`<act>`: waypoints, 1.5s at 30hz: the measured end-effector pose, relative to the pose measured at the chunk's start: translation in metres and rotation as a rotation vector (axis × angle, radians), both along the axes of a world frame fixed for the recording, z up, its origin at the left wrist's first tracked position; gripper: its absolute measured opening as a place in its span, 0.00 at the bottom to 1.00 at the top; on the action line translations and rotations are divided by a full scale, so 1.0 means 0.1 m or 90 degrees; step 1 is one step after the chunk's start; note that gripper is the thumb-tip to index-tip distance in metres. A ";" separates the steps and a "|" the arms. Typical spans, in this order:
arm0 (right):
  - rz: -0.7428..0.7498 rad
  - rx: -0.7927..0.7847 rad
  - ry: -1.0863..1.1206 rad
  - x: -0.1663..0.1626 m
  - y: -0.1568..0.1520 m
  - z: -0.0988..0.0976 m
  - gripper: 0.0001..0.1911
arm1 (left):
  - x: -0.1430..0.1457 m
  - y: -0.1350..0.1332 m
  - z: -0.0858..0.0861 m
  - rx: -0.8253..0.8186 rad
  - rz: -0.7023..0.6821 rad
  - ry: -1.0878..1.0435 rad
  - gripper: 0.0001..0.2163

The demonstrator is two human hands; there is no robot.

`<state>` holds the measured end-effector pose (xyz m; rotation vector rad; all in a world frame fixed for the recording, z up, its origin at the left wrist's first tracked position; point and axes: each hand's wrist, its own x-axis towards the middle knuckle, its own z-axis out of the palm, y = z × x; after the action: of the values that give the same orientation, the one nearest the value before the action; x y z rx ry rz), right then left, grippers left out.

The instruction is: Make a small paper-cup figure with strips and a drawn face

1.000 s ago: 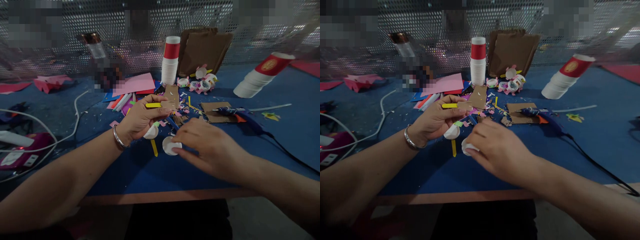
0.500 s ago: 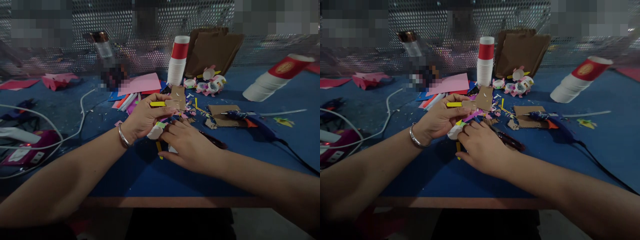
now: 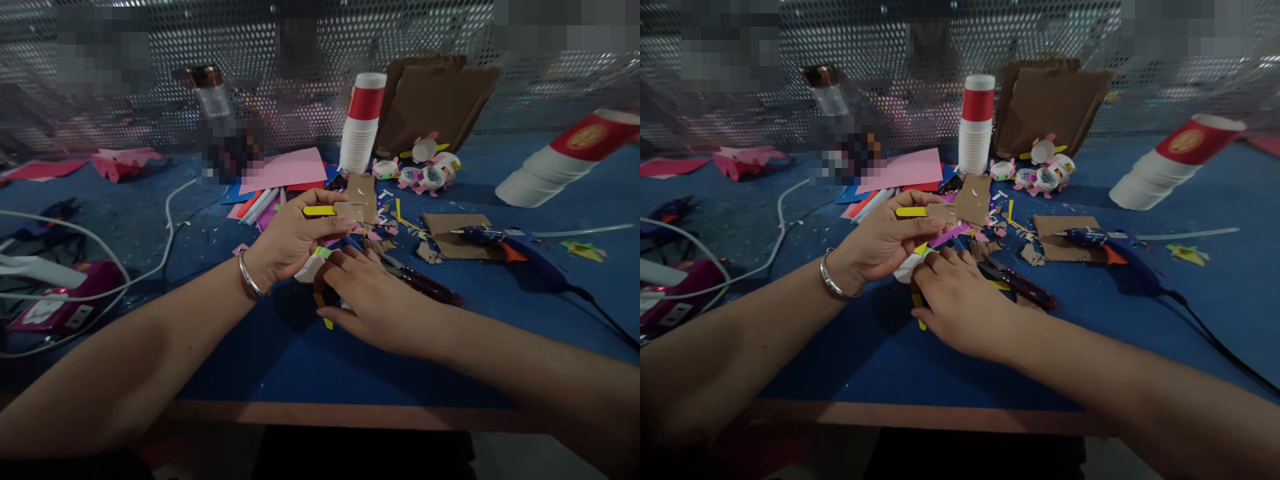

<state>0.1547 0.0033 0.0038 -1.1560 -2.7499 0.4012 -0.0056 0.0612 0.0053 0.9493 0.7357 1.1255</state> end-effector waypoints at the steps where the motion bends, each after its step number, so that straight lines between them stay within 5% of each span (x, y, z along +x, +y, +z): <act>1: 0.001 -0.003 0.007 0.00 -0.01 0.00 0.11 | 0.00 0.01 0.00 0.001 0.002 -0.003 0.14; 6: 0.060 -0.060 0.083 0.01 -0.01 -0.01 0.03 | 0.01 0.03 -0.01 0.010 0.008 -0.008 0.14; 12: 0.136 -0.061 0.307 0.14 0.00 0.01 0.06 | 0.00 0.05 -0.03 0.024 0.016 0.032 0.16; 20: -0.067 -0.108 0.507 0.48 0.20 0.12 0.04 | -0.02 -0.01 0.03 0.017 -0.030 0.054 0.18; 25: -0.152 -0.126 0.642 0.61 0.36 0.13 0.12 | -0.02 -0.02 0.02 0.035 -0.047 0.076 0.18; 45: -0.148 -0.184 0.626 0.63 0.44 0.06 0.14 | 0.00 -0.04 -0.04 0.062 -0.107 0.107 0.19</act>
<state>0.2181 0.0470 0.0093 -0.9399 -1.7253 1.0230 -0.0052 0.0570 0.0015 1.1766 0.7270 0.9481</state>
